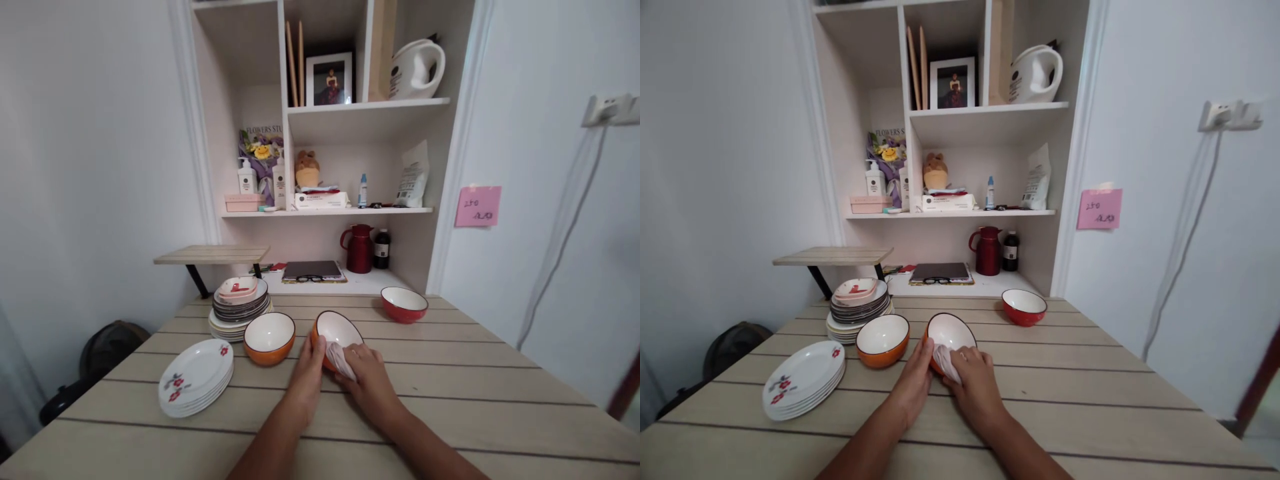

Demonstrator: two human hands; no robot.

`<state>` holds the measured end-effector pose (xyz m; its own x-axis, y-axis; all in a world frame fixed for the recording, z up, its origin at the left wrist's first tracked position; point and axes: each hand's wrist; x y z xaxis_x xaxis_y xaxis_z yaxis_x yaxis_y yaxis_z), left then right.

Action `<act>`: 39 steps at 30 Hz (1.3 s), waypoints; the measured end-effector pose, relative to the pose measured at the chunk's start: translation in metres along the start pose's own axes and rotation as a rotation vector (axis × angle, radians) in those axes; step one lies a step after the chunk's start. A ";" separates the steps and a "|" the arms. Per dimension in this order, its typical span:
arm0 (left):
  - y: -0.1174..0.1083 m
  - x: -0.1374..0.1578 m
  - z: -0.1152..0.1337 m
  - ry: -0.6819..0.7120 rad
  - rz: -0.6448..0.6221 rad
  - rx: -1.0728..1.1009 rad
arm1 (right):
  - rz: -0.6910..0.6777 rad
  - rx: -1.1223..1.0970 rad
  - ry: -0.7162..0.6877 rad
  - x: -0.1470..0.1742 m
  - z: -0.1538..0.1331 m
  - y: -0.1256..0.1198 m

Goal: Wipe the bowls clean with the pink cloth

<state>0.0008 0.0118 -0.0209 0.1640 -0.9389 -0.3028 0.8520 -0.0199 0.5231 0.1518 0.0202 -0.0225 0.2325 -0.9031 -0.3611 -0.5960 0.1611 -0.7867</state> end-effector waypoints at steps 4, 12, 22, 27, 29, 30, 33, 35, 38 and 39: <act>0.001 0.002 0.004 -0.007 -0.037 0.080 | 0.087 0.086 -0.088 0.002 0.005 0.004; -0.001 0.005 0.010 -0.037 -0.091 0.226 | 0.160 0.136 -0.190 0.002 0.012 0.006; 0.002 0.008 0.015 -0.038 -0.138 0.182 | 0.030 0.201 -0.156 0.001 0.015 0.004; 0.004 0.006 0.011 -0.006 -0.062 0.086 | -0.065 0.207 -0.128 -0.002 0.014 -0.002; 0.003 0.005 0.011 -0.011 -0.033 0.064 | -0.078 0.212 -0.138 -0.004 0.015 -0.007; 0.003 0.004 0.011 -0.021 -0.030 0.061 | -0.067 0.222 -0.144 -0.005 0.016 -0.010; 0.003 0.004 0.016 -0.054 -0.034 0.063 | -0.013 0.276 -0.171 -0.007 0.018 -0.019; 0.004 0.004 0.018 -0.064 -0.031 0.059 | 0.019 0.319 -0.178 -0.007 0.018 -0.023; 0.005 0.005 0.021 -0.080 -0.039 0.053 | 0.067 0.358 -0.162 -0.005 0.015 -0.025; 0.005 0.005 0.021 -0.085 -0.039 0.051 | 0.070 0.352 -0.157 -0.004 0.014 -0.025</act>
Point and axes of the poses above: each hand's wrist, its own x-axis away from the middle knuckle, its own y-axis out of the palm, z = x × y, and after that the axes turned 13 degrees about y, right-handed
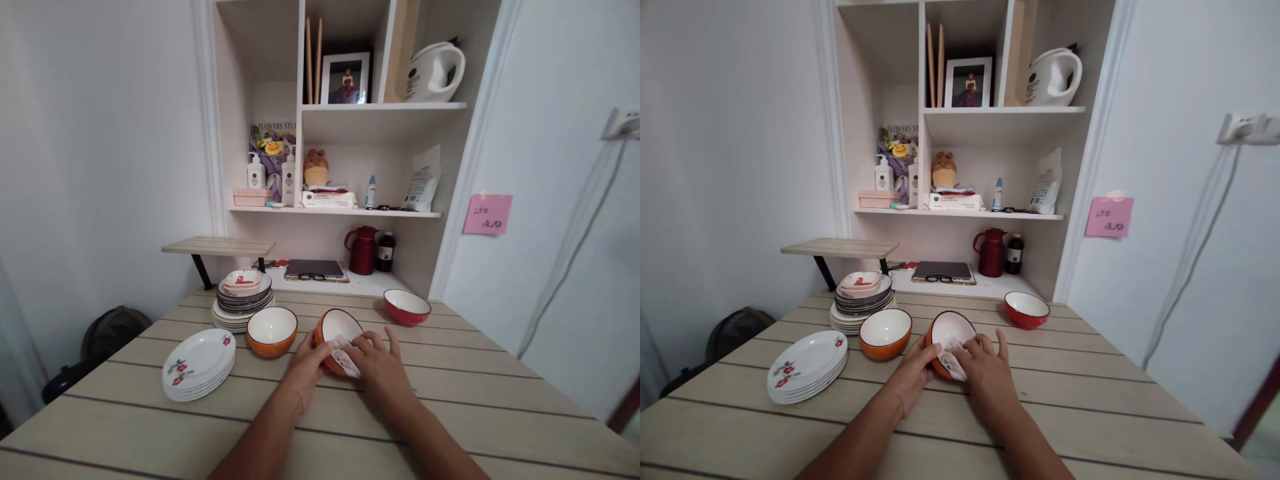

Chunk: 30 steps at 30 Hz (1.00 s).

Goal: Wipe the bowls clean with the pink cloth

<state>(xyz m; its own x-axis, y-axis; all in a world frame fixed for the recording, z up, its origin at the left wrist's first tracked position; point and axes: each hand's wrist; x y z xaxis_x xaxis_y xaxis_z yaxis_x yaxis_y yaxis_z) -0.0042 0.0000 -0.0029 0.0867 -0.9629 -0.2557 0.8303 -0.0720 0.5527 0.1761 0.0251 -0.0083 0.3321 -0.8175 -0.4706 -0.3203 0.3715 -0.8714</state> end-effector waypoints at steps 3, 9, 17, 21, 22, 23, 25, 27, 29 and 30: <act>-0.001 0.000 -0.002 0.001 0.006 -0.008 | -0.032 -0.071 0.013 0.002 -0.006 0.000; -0.007 -0.004 -0.014 0.096 -0.077 -0.004 | -0.019 -0.145 0.002 0.005 -0.020 0.003; -0.012 -0.002 -0.021 0.077 -0.193 -0.154 | 0.017 -0.336 0.108 0.006 -0.027 0.016; -0.007 0.003 -0.018 0.062 -0.214 -0.147 | 0.039 -0.363 0.083 0.004 -0.023 0.019; -0.006 0.004 -0.017 0.072 -0.202 -0.140 | 0.034 -0.361 0.060 0.004 -0.022 0.018; -0.005 0.005 -0.016 0.082 -0.188 -0.133 | 0.021 -0.361 0.039 0.003 -0.020 0.018; -0.004 0.005 -0.016 0.093 -0.159 -0.122 | -0.022 -0.368 0.015 0.002 -0.017 0.016; -0.003 0.005 -0.015 0.089 -0.138 -0.115 | -0.070 -0.383 0.017 0.001 -0.015 0.013; -0.003 0.004 -0.014 0.074 -0.122 -0.110 | -0.121 -0.432 0.022 0.001 -0.013 0.008; -0.002 0.004 -0.013 0.071 -0.116 -0.110 | -0.147 -0.480 0.027 0.001 -0.013 0.004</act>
Point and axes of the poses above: each hand's wrist, its own x-axis away from the middle knuckle, its own y-axis out of the palm, z = x × y, and after that the axes turned 13 degrees about y, right-handed
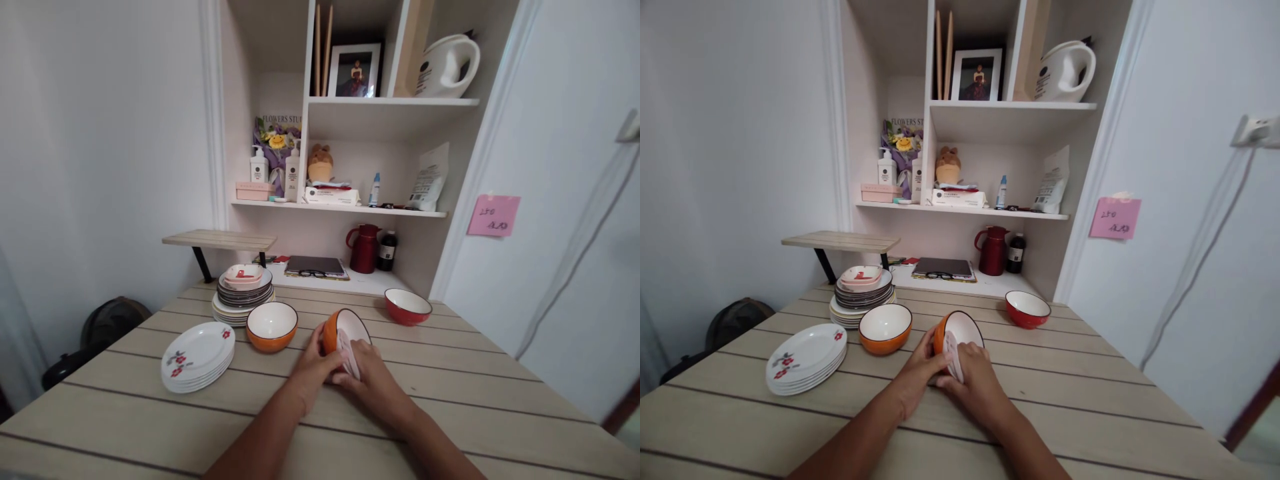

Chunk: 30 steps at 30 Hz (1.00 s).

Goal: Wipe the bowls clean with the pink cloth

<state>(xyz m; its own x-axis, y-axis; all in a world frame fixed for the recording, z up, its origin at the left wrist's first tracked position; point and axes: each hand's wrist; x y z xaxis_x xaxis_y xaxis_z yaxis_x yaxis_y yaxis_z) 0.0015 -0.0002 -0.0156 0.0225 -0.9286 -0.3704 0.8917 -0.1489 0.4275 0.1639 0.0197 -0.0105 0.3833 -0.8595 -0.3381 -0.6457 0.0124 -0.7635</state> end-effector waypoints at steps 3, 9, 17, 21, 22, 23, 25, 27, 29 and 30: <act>0.001 -0.001 0.002 0.015 -0.018 0.010 | -0.083 -0.200 0.032 0.003 -0.006 -0.011; -0.001 -0.004 0.002 -0.013 -0.009 0.047 | -0.161 -0.551 0.108 0.002 -0.011 -0.018; 0.000 -0.001 0.004 -0.064 0.042 -0.026 | -0.096 -0.548 0.107 -0.002 -0.008 -0.012; 0.004 0.001 0.007 -0.063 -0.001 -0.087 | -0.069 -0.443 0.063 -0.005 -0.009 -0.008; 0.005 0.001 0.007 -0.059 -0.011 -0.103 | -0.062 -0.401 0.042 -0.005 -0.009 -0.007; 0.005 0.000 0.007 -0.051 -0.011 -0.117 | -0.058 -0.349 0.015 -0.005 -0.009 -0.007; 0.006 -0.002 0.006 -0.022 0.021 -0.126 | -0.066 -0.227 -0.039 -0.004 -0.009 -0.010; 0.006 -0.004 0.006 0.012 0.056 -0.100 | -0.095 -0.119 -0.079 -0.001 -0.010 -0.016; 0.006 -0.005 0.006 0.027 0.066 -0.065 | -0.142 -0.046 -0.117 0.002 -0.012 -0.023; 0.006 -0.006 0.007 0.030 0.067 -0.056 | -0.157 -0.007 -0.138 0.004 -0.013 -0.026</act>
Point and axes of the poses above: each hand's wrist, its own x-axis away from the middle knuckle, its own y-axis out of the palm, z = x × y, and after that the axes turned 13 degrees about y, right-handed
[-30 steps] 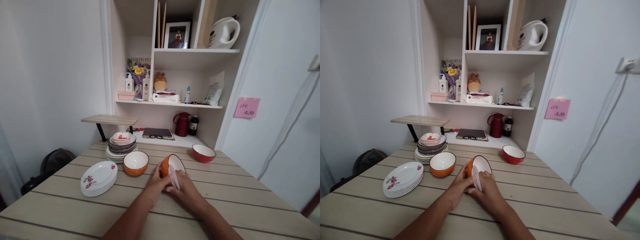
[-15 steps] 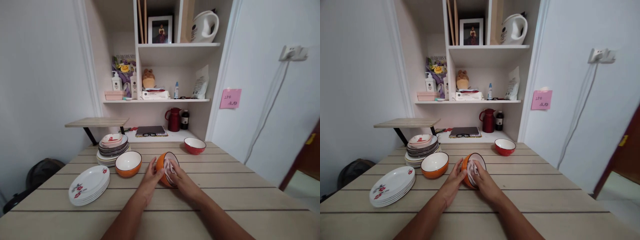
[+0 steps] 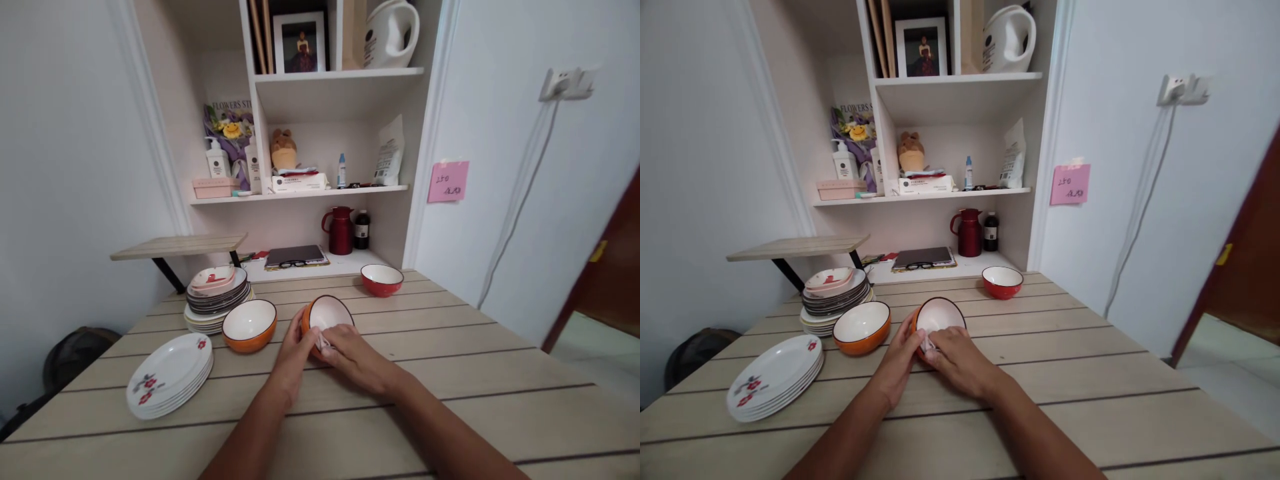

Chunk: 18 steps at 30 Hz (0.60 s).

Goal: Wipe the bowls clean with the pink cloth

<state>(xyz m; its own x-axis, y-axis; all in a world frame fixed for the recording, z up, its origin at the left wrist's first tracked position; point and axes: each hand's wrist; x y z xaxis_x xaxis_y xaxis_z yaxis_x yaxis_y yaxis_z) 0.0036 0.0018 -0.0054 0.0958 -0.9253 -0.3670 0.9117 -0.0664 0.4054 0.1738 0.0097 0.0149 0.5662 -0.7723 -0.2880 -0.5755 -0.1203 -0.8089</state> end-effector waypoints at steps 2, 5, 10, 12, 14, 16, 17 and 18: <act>0.000 0.000 0.002 -0.009 0.009 0.005 | 0.001 0.110 -0.023 0.002 -0.001 -0.002; 0.000 0.001 0.004 -0.033 0.040 0.008 | 0.054 0.329 -0.013 0.003 0.001 0.000; 0.001 0.000 0.006 -0.051 0.069 0.032 | 0.131 0.531 0.013 0.001 0.008 0.004; 0.001 0.000 0.006 -0.042 0.065 0.047 | 0.135 0.558 0.025 0.001 0.009 0.004; 0.001 0.000 0.006 -0.041 0.048 0.054 | 0.104 0.544 0.034 0.001 0.008 0.003; 0.002 0.001 0.006 -0.052 0.024 0.039 | 0.074 0.492 0.068 0.001 0.005 0.004; 0.002 0.002 0.006 -0.055 0.013 0.018 | 0.067 0.458 0.097 0.000 0.002 0.006; 0.001 0.003 0.006 -0.057 0.004 -0.006 | 0.068 0.422 0.126 -0.001 0.000 0.009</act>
<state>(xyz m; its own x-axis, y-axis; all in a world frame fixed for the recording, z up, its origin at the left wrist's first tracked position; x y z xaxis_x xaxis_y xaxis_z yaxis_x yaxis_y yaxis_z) 0.0028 -0.0029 -0.0007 0.0768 -0.9452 -0.3174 0.9139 -0.0605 0.4013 0.1683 0.0092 0.0083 0.4441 -0.8427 -0.3043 -0.3028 0.1785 -0.9362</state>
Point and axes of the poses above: each hand's wrist, its own x-axis away from the middle knuckle, its own y-axis out of the palm, z = x × y, and after that the axes turned 13 degrees about y, right-handed
